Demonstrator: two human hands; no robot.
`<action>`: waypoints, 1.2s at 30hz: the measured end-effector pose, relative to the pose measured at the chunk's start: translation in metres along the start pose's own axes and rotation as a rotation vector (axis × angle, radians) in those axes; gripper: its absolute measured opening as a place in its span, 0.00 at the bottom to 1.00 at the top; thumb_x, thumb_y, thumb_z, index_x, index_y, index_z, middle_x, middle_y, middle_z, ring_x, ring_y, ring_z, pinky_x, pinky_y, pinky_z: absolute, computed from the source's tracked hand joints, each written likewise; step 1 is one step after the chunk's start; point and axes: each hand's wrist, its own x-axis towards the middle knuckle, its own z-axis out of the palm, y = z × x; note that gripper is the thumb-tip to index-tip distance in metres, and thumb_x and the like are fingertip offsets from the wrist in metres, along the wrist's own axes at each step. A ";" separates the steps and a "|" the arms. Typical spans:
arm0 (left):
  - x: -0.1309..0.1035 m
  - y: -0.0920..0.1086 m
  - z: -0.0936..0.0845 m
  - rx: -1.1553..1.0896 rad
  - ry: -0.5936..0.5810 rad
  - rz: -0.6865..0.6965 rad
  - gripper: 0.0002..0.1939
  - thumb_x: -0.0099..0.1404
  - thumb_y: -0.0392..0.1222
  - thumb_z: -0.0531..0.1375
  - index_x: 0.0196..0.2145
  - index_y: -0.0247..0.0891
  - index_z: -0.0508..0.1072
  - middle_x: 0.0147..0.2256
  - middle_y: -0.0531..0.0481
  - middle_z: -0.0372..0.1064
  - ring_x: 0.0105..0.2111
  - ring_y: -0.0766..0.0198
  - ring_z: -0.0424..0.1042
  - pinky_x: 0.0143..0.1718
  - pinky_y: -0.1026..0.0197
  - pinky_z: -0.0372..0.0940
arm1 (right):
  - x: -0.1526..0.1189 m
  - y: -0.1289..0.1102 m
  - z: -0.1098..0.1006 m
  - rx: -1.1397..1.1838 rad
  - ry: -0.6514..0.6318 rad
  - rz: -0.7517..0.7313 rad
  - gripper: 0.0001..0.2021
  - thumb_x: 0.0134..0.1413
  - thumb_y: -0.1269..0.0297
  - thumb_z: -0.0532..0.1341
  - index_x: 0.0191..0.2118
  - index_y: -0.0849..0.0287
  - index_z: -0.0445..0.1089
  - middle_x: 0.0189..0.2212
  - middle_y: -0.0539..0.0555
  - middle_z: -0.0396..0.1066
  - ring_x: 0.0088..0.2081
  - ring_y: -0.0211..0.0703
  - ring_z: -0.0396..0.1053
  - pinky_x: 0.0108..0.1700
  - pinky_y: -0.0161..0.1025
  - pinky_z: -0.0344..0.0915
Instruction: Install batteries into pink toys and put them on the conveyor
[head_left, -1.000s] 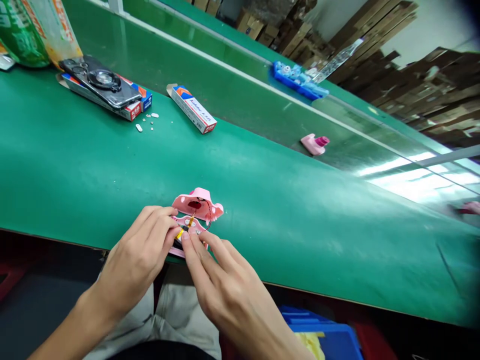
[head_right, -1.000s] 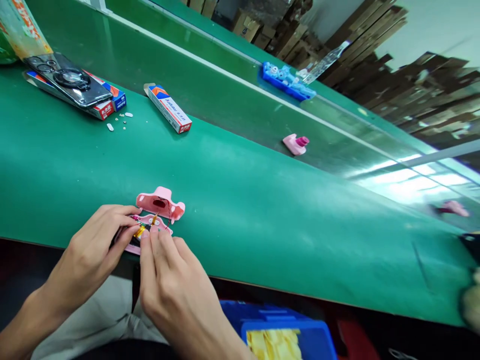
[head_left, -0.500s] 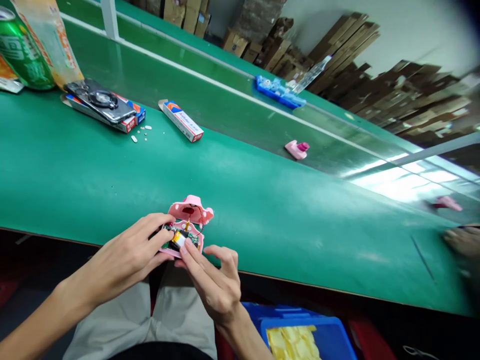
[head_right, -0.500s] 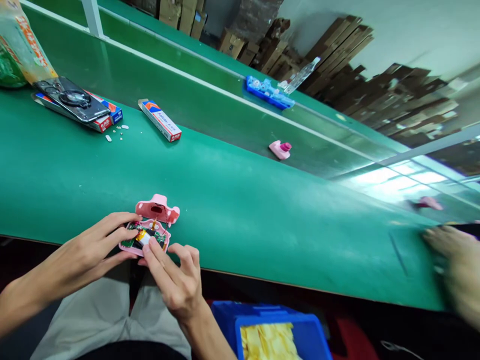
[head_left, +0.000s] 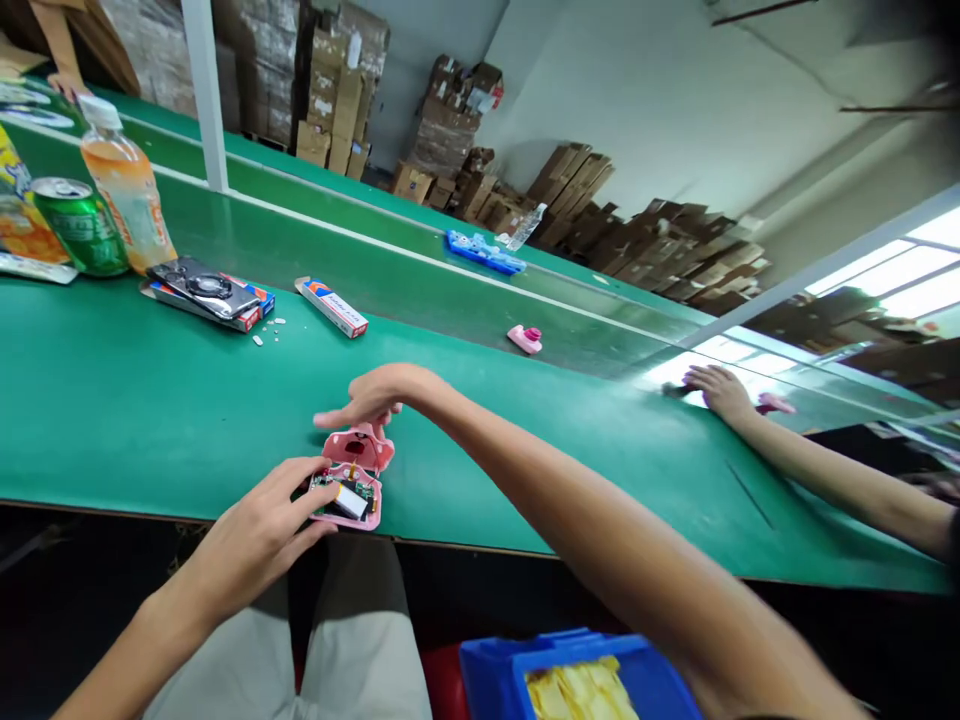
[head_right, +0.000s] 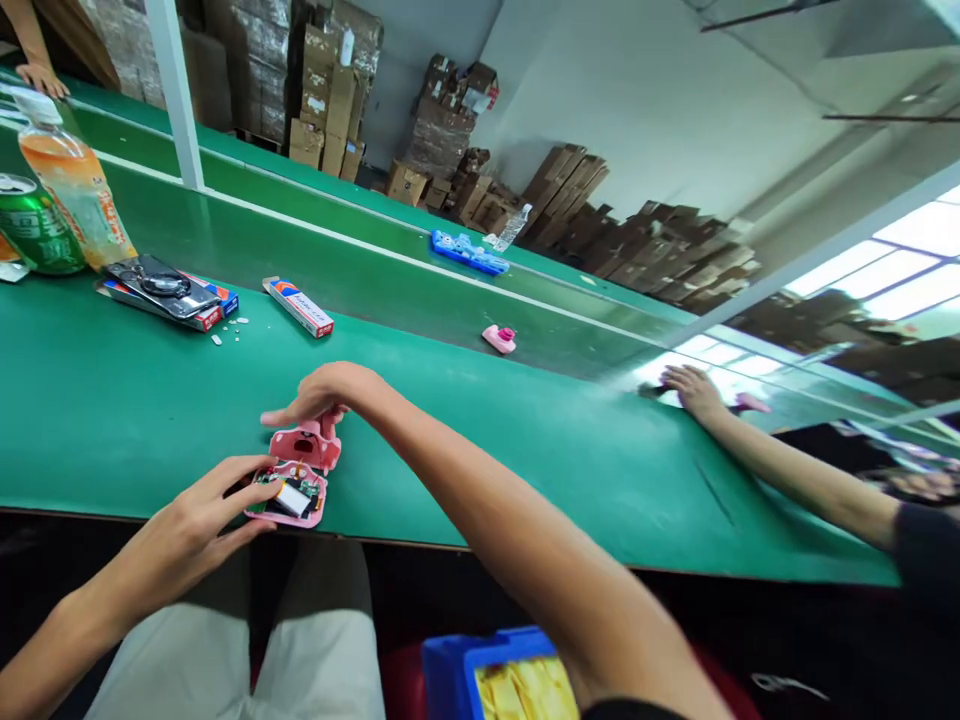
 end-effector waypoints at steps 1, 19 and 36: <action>-0.001 0.001 0.001 0.015 0.014 0.011 0.14 0.75 0.42 0.54 0.56 0.44 0.68 0.58 0.43 0.66 0.58 0.51 0.69 0.56 0.49 0.70 | 0.005 -0.011 -0.004 -0.017 -0.040 0.040 0.27 0.48 0.39 0.69 0.18 0.60 0.73 0.16 0.53 0.69 0.19 0.40 0.63 0.28 0.41 0.60; 0.050 0.025 -0.017 -1.024 0.798 -0.265 0.28 0.71 0.61 0.57 0.63 0.49 0.61 0.58 0.46 0.64 0.52 0.60 0.72 0.49 0.63 0.69 | -0.103 -0.006 -0.003 0.040 0.572 -1.104 0.13 0.63 0.67 0.64 0.51 0.60 0.76 0.47 0.52 0.78 0.47 0.40 0.71 0.50 0.37 0.64; 0.072 0.057 -0.001 -1.319 0.962 -0.374 0.19 0.69 0.53 0.63 0.54 0.49 0.64 0.52 0.51 0.72 0.45 0.65 0.77 0.46 0.64 0.71 | -0.061 0.010 0.116 0.659 1.029 -0.729 0.13 0.67 0.57 0.58 0.49 0.55 0.75 0.45 0.53 0.75 0.45 0.42 0.71 0.44 0.37 0.66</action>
